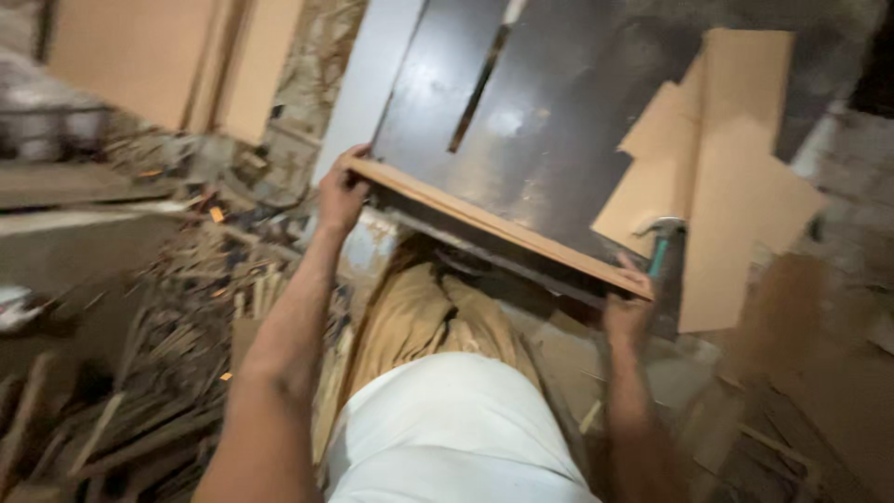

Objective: The person moves flat wood panels on a workbench, picks up a hammer from the bench, and lifts, turns and aligns individual panels and stacks of sheets, arranging them across the bench surface.

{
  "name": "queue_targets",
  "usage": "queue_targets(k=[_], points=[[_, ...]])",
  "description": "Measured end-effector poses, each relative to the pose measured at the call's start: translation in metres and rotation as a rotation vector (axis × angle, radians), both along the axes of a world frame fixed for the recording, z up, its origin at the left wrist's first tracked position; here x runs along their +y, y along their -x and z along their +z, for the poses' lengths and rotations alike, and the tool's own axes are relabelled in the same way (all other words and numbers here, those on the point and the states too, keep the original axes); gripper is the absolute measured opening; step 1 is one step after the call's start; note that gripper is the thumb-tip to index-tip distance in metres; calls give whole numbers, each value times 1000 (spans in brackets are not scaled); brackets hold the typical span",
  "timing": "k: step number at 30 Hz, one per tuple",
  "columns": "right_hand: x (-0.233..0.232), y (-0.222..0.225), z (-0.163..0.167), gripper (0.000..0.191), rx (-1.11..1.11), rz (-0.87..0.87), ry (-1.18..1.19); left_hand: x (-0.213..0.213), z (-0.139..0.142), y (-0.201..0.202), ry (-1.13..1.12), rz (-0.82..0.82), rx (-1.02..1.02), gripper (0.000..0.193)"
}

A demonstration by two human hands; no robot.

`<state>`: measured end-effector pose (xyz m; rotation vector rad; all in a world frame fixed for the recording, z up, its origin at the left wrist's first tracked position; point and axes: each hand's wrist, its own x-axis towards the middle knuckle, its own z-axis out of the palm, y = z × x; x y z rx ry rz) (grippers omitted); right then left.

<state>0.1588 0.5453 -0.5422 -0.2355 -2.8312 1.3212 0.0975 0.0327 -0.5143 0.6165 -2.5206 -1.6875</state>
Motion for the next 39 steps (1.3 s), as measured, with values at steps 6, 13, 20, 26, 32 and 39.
queue_targets(k=[6, 13, 20, 26, 32, 39], points=[[5, 15, 0, 36, -221, -81, 226, -8, -14, 15, -16, -72, 36, 50], [5, 54, 23, 43, -328, -290, 685, 6, -22, 60, 186, -203, -29, 73], [-19, 95, 16, 44, -408, -354, 733, 10, -13, 74, 683, -599, -124, 132], [-37, 106, 9, 49, -443, -361, 716, -18, -9, 129, 1077, -1157, -43, 144], [-44, 114, 6, 55, -324, -309, 416, -37, -13, 172, 1045, -1331, 54, 132], [-103, 117, 27, 76, 134, 31, -954, -40, -15, 189, 1031, -1400, 75, 129]])
